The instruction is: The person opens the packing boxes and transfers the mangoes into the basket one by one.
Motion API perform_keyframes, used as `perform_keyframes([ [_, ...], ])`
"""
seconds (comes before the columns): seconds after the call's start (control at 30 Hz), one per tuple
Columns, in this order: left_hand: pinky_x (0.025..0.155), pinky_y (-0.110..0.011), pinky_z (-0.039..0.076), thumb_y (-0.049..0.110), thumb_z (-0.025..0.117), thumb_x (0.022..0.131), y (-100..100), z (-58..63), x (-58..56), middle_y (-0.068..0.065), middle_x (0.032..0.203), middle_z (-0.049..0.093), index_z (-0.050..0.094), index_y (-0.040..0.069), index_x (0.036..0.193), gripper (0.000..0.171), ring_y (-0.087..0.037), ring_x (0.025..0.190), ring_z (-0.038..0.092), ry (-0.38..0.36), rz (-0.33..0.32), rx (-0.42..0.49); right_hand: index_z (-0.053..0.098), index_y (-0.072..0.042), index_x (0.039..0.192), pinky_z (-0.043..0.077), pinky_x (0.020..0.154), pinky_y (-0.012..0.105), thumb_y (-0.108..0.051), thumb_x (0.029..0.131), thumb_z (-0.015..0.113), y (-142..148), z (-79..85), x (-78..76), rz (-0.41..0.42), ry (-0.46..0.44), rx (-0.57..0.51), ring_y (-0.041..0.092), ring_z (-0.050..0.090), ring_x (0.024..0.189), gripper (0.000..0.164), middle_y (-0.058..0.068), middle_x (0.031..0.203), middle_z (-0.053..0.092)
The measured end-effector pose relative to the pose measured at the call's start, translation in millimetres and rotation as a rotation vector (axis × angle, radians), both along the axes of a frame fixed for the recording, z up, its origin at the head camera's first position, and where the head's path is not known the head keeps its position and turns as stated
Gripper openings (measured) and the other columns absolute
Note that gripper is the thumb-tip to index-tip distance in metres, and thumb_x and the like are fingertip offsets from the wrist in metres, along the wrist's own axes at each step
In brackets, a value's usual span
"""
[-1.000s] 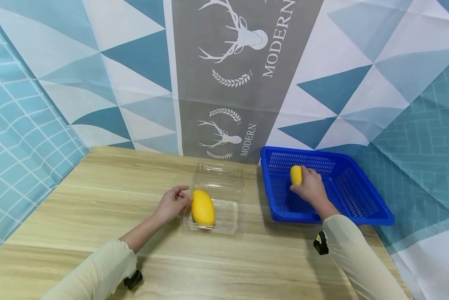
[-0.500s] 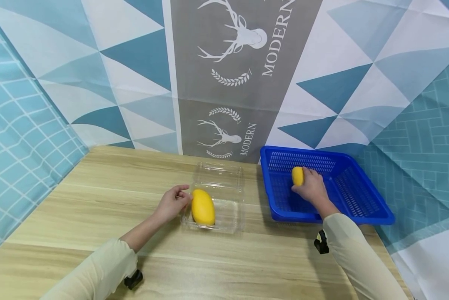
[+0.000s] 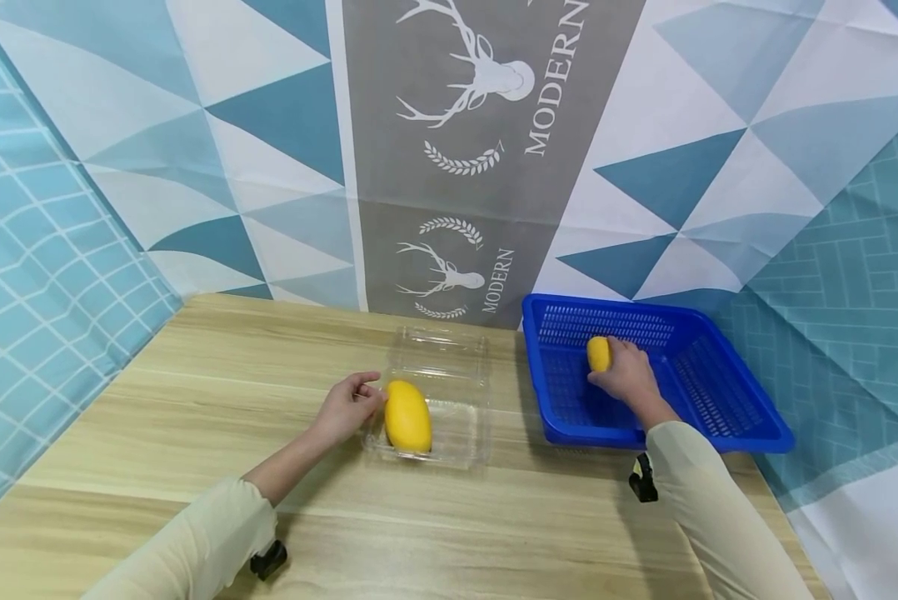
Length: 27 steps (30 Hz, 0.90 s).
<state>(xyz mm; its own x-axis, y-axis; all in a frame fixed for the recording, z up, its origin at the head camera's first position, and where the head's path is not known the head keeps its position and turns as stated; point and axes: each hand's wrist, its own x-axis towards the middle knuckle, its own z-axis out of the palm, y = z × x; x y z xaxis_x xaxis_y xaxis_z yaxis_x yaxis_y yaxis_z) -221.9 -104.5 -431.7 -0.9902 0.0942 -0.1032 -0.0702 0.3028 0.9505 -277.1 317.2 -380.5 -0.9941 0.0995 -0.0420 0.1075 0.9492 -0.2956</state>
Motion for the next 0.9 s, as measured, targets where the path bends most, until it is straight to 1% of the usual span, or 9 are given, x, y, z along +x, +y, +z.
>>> perform_keyframes([
  [0.2, 0.052, -0.018, 0.043, 0.010, 0.057, 0.092, -0.5, -1.5, -1.1, -0.011, 0.092, 0.054, 0.043, -0.005, 0.133, 0.046, -0.015, 0.067, 0.051, -0.001, 0.004, 0.003, 0.022, 0.007, 0.144, 0.038, 0.095, 0.062, -0.023, 0.084, 0.064, 1.0, -2.0, -2.2, 0.007, -0.015, 0.004, 0.049, 0.037, 0.118, 0.080, 0.034, 0.136, 0.033],
  [0.33, 0.053, -0.018, 0.043, 0.010, 0.057, 0.092, -0.4, -2.1, -1.1, -0.010, 0.092, 0.054, 0.043, -0.005, 0.132, 0.046, -0.015, 0.067, 0.050, 0.000, 0.005, 0.012, 0.024, 0.007, 0.143, 0.038, 0.095, 0.062, -0.023, 0.083, 0.064, 0.8, -1.3, -4.1, 0.015, -0.017, 0.014, 0.048, 0.038, 0.117, 0.078, 0.034, 0.135, 0.034],
  [0.5, 0.052, -0.018, 0.043, 0.009, 0.058, 0.092, -0.3, -1.9, -1.5, -0.010, 0.091, 0.053, 0.043, -0.005, 0.132, 0.045, -0.015, 0.066, 0.050, 0.002, 0.004, 0.014, 0.025, 0.008, 0.142, 0.037, 0.096, 0.061, -0.023, 0.083, 0.064, -0.5, 0.2, -6.0, 0.023, -0.045, 0.017, 0.048, 0.038, 0.117, 0.078, 0.034, 0.135, 0.035],
  [0.6, 0.052, -0.019, 0.043, 0.010, 0.058, 0.092, -0.4, -1.4, -1.9, -0.010, 0.091, 0.053, 0.044, -0.004, 0.132, 0.045, -0.015, 0.066, 0.050, 0.004, 0.004, 0.015, 0.025, 0.009, 0.142, 0.039, 0.095, 0.060, -0.023, 0.083, 0.064, 0.0, -0.4, -6.4, 0.039, -0.054, 0.020, 0.049, 0.039, 0.116, 0.077, 0.035, 0.134, 0.036],
  [0.73, 0.051, -0.018, 0.042, 0.010, 0.058, 0.092, 0.0, -0.5, -1.6, -0.011, 0.091, 0.053, 0.043, -0.005, 0.132, 0.046, -0.015, 0.066, 0.050, 0.006, 0.004, 0.019, 0.027, 0.010, 0.141, 0.042, 0.089, 0.059, -0.023, 0.083, 0.064, 2.2, -3.6, -6.4, 0.075, -0.048, 0.026, 0.049, 0.042, 0.112, 0.076, 0.035, 0.130, 0.040],
  [0.9, 0.050, -0.017, 0.041, 0.009, 0.059, 0.091, 0.7, -1.2, -0.2, -0.011, 0.092, 0.054, 0.043, -0.005, 0.132, 0.046, -0.014, 0.066, 0.050, 0.001, 0.008, 0.017, 0.028, 0.010, 0.140, 0.041, 0.091, 0.059, -0.022, 0.083, 0.063, 3.7, -8.7, -7.5, 0.106, -0.070, 0.030, 0.050, 0.041, 0.114, 0.075, 0.035, 0.130, 0.041],
])
